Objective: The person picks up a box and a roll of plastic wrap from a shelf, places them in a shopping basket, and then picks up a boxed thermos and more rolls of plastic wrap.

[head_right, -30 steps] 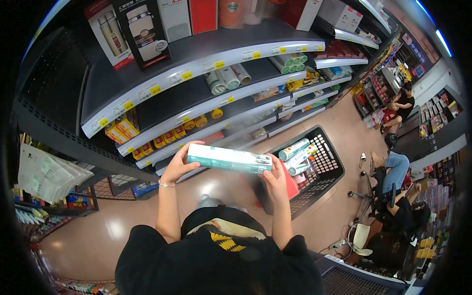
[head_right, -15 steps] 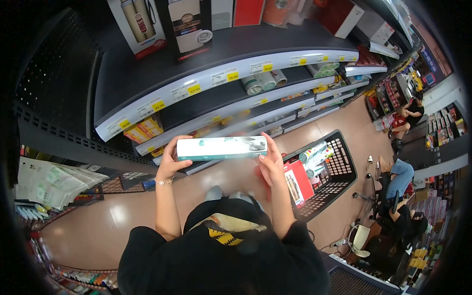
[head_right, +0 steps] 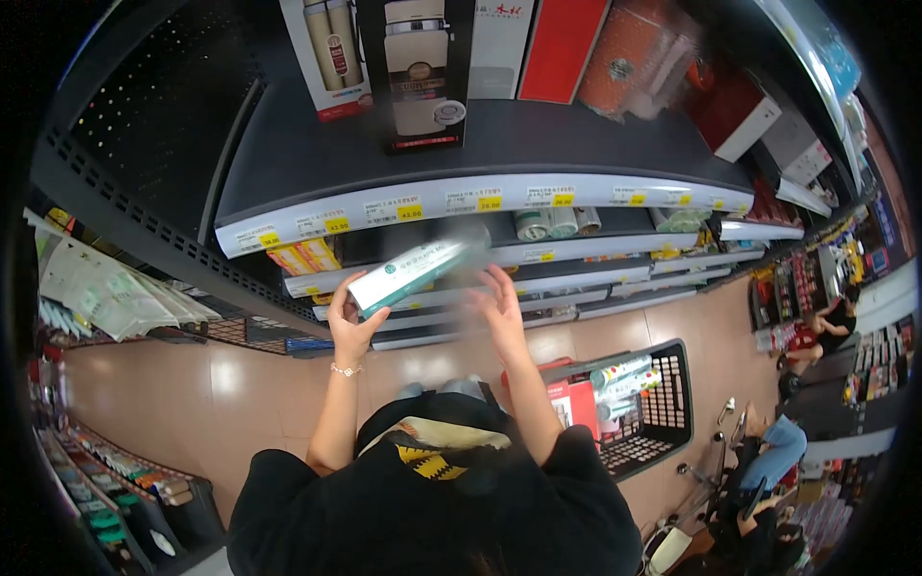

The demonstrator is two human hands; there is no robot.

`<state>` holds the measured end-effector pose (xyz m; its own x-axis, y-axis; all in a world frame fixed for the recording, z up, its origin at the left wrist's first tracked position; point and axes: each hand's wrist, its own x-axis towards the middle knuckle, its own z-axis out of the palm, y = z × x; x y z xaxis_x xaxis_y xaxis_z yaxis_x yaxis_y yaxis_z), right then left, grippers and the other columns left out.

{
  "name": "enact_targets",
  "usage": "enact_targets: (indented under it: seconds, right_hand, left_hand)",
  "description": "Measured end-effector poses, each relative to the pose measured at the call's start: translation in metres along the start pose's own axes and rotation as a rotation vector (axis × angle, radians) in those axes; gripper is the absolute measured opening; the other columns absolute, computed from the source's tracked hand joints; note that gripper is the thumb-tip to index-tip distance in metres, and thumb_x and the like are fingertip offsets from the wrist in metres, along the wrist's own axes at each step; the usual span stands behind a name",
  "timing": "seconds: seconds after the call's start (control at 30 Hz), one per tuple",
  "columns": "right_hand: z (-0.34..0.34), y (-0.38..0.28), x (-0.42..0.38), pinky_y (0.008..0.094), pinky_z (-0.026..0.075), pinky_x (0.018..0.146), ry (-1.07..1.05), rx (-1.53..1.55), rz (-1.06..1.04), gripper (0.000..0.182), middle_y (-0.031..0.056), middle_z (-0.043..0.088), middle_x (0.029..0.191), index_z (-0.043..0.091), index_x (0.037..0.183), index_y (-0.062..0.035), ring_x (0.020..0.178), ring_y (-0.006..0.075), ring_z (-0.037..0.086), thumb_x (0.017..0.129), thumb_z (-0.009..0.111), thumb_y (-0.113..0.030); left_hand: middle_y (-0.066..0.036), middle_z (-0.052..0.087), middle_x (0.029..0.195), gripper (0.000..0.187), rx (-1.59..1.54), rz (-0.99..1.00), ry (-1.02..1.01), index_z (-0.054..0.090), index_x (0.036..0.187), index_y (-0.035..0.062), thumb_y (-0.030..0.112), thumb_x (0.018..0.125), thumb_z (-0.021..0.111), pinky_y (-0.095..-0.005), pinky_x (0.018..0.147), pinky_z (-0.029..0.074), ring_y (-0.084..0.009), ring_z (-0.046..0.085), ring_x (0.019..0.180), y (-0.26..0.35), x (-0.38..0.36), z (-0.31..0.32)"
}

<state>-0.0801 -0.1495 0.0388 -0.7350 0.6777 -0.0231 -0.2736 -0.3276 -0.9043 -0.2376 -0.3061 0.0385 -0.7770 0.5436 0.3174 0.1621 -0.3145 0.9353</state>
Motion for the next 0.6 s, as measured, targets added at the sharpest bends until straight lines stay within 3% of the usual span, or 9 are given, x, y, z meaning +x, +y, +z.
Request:
enact_targets:
  seconds: [0.17, 0.27, 0.3, 0.4, 0.43, 0.53, 0.6]
  right_hand:
    - [0.004, 0.003, 0.010, 0.0257, 0.041, 0.079, -0.320, -0.235, 0.099, 0.043, 0.0093, 0.044, 0.117, 0.035, 0.122, -0.0051, 0.095, 0.0137, 0.049, 0.081, 0.048, -0.005]
    - [0.020, -0.008, 0.005, 0.0261, 0.040, 0.080, -0.463, -0.317, -0.010, 0.046, 0.0086, 0.044, 0.117, 0.034, 0.123, -0.0049, 0.097, 0.0140, 0.048, 0.080, 0.048, -0.004]
    - [0.026, -0.013, 0.003, 0.0269, 0.040, 0.082, -0.497, -0.317, -0.004, 0.049, 0.0086, 0.042, 0.119, 0.032, 0.125, -0.0054, 0.101, 0.0150, 0.045, 0.079, 0.049, -0.003]
    - [0.024, -0.019, -0.002, 0.0302, 0.038, 0.086, -0.534, -0.426, -0.111, 0.057, 0.0094, 0.027, 0.129, 0.027, 0.129, -0.0065, 0.108, 0.0192, 0.041, 0.077, 0.051, -0.005]
    - [0.019, -0.020, -0.003, 0.0313, 0.038, 0.087, -0.534, -0.446, -0.121, 0.059, 0.0099, 0.022, 0.131, 0.025, 0.130, -0.0060, 0.112, 0.0205, 0.038, 0.076, 0.051, -0.005]
    - [0.006, -0.015, -0.005, 0.0327, 0.039, 0.086, -0.415, -0.385, -0.142, 0.061, 0.0118, 0.023, 0.131, 0.025, 0.130, -0.0072, 0.115, 0.0233, 0.036, 0.075, 0.053, -0.004]
    - [-0.002, -0.016, -0.004, 0.0331, 0.039, 0.086, -0.398, -0.394, -0.163, 0.063, 0.0121, 0.022, 0.132, 0.023, 0.130, -0.0071, 0.116, 0.0242, 0.036, 0.075, 0.053, -0.004]
  left_hand:
    - [-0.012, 0.050, 0.106, 0.056, 0.168, 0.022, 0.168, 0.045, 0.111, -0.0011, 0.004, 0.062, 0.071, -0.0278, 0.078, 0.043, -0.0176, 0.051, 0.095, 0.001, 0.000, 0.030]
    - [-0.014, 0.044, 0.111, 0.058, 0.291, 0.124, 0.220, 0.041, 0.114, -0.0006, 0.006, 0.063, 0.070, -0.0279, 0.076, 0.044, -0.0192, 0.047, 0.100, -0.013, 0.003, 0.046]
    - [-0.015, 0.037, 0.114, 0.057, 0.583, 0.221, 0.181, 0.038, 0.115, -0.0001, 0.006, 0.065, 0.067, -0.0269, 0.072, 0.046, -0.0207, 0.044, 0.102, -0.010, 0.005, 0.051]
    - [-0.014, 0.036, 0.115, 0.056, 0.369, 0.031, 0.097, 0.038, 0.115, 0.0000, 0.006, 0.066, 0.066, -0.0253, 0.067, 0.049, -0.0215, 0.046, 0.100, -0.010, 0.005, 0.072]
    - [-0.014, 0.035, 0.114, 0.057, 0.344, 0.046, -0.016, 0.036, 0.119, 0.0020, 0.004, 0.069, 0.062, -0.0231, 0.062, 0.050, -0.0216, 0.046, 0.099, -0.014, 0.005, 0.072]
    - [-0.014, 0.036, 0.111, 0.056, 0.214, -0.012, -0.129, 0.035, 0.122, 0.0046, 0.002, 0.071, 0.058, -0.0220, 0.060, 0.050, -0.0214, 0.046, 0.099, -0.022, 0.009, 0.081]
    - [-0.013, 0.040, 0.107, 0.047, 0.312, 0.025, -0.167, 0.042, 0.119, 0.0064, 0.002, 0.074, 0.057, -0.0249, 0.063, 0.050, -0.0218, 0.049, 0.095, -0.021, 0.015, 0.085]
